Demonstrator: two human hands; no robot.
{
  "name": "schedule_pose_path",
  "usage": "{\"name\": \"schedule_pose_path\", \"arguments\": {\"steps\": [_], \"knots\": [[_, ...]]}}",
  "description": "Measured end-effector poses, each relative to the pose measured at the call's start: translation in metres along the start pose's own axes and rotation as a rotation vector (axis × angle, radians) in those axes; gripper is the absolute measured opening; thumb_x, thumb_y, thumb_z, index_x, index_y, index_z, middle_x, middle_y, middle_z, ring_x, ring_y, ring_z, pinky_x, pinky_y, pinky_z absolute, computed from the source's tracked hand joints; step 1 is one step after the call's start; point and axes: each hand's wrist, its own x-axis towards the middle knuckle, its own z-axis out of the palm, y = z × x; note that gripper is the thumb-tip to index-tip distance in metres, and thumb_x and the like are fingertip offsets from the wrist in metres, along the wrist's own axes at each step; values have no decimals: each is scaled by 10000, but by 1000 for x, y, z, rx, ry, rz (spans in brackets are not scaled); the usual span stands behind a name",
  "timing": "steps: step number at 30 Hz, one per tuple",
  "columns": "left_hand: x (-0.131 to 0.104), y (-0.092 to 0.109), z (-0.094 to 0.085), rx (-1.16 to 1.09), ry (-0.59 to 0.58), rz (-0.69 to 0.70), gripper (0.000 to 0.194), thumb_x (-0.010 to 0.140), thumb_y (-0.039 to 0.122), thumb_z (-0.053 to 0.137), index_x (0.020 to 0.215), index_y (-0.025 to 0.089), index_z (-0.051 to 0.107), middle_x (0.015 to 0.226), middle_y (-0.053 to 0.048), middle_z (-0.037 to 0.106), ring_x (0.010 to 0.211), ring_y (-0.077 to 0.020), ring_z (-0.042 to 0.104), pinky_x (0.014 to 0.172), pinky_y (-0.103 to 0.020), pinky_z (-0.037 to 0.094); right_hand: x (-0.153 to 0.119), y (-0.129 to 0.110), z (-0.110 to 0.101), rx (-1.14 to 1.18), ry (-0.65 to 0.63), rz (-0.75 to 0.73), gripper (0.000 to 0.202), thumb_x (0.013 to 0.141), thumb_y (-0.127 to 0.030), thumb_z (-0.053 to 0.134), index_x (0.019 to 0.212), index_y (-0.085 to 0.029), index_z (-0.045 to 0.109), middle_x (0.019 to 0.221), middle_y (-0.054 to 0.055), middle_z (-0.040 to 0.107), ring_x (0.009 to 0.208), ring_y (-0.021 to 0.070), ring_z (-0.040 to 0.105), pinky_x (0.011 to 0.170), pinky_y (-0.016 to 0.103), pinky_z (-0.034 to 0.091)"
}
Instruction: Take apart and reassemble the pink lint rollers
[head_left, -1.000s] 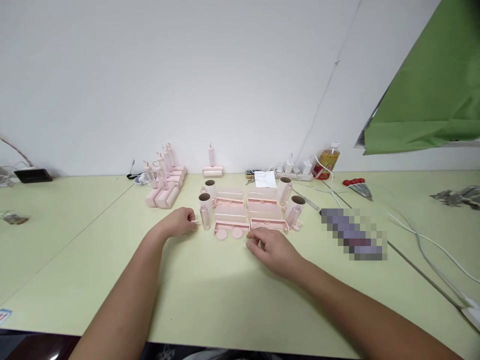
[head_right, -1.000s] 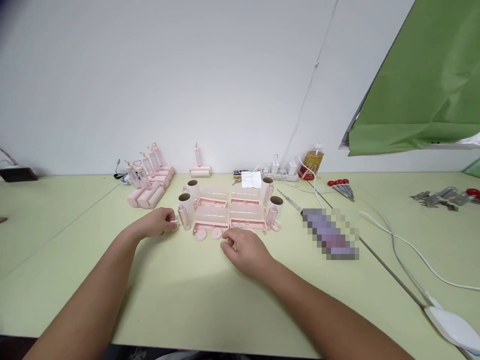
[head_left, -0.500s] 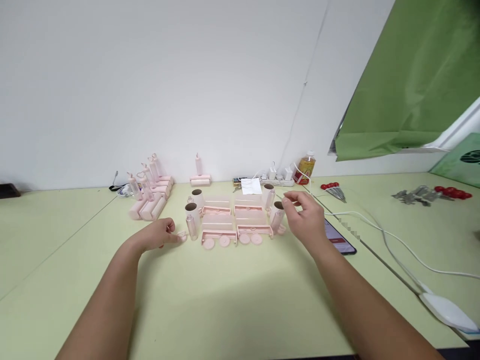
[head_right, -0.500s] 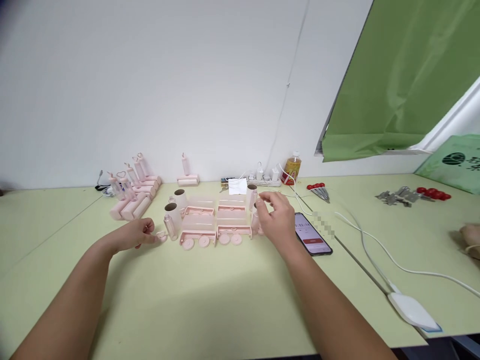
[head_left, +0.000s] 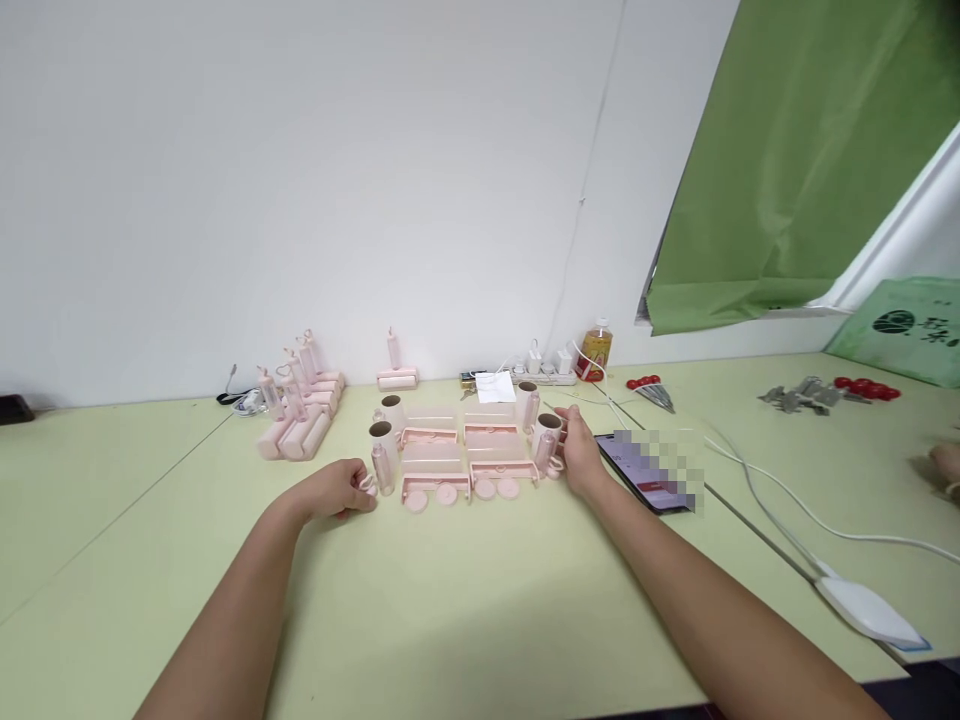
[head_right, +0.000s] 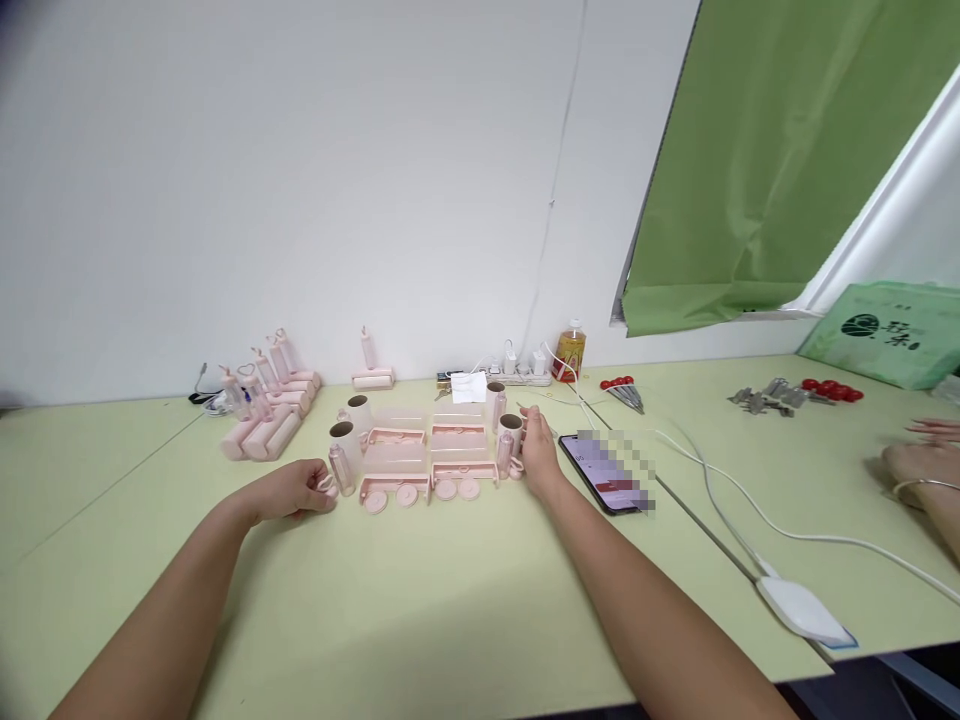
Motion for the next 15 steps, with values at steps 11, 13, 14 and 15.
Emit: {"name": "schedule_pose_path", "arguments": {"steps": [11,13,14,15], "knots": [[-6,4,-3,29,17,37,398,556,398,692,703,221,368,609,54,504,549,-137,513,514,-233,353,4,-26,-15,30,163,-40,518,865,-617,335,1071,-188,539,1055,95,609,960,218,573,828,360,450],[-6,3,-4,69,28,48,407,569,436,687,709,222,371,617,50,509,548,-138,503,512,-231,325,5,-30,-16,31,167,-71,502,862,-606,349,1059,-186,541,1032,88,611,965,215,567,840,357,441],[-6,3,-5,85,35,53,409,579,454,680,713,222,372,622,49,508,546,-135,492,513,-231,314,5,-32,-16,29,167,-82,488,857,-598,365,1045,-185,545,1017,83,614,958,213,567,840,355,439],[-6,3,-5,97,43,59,411,590,471,672,716,221,371,629,48,504,544,-132,479,514,-231,304,5,-33,-16,27,165,-89,469,850,-587,385,1025,-185,553,997,77,620,944,212,568,834,353,438]]}}
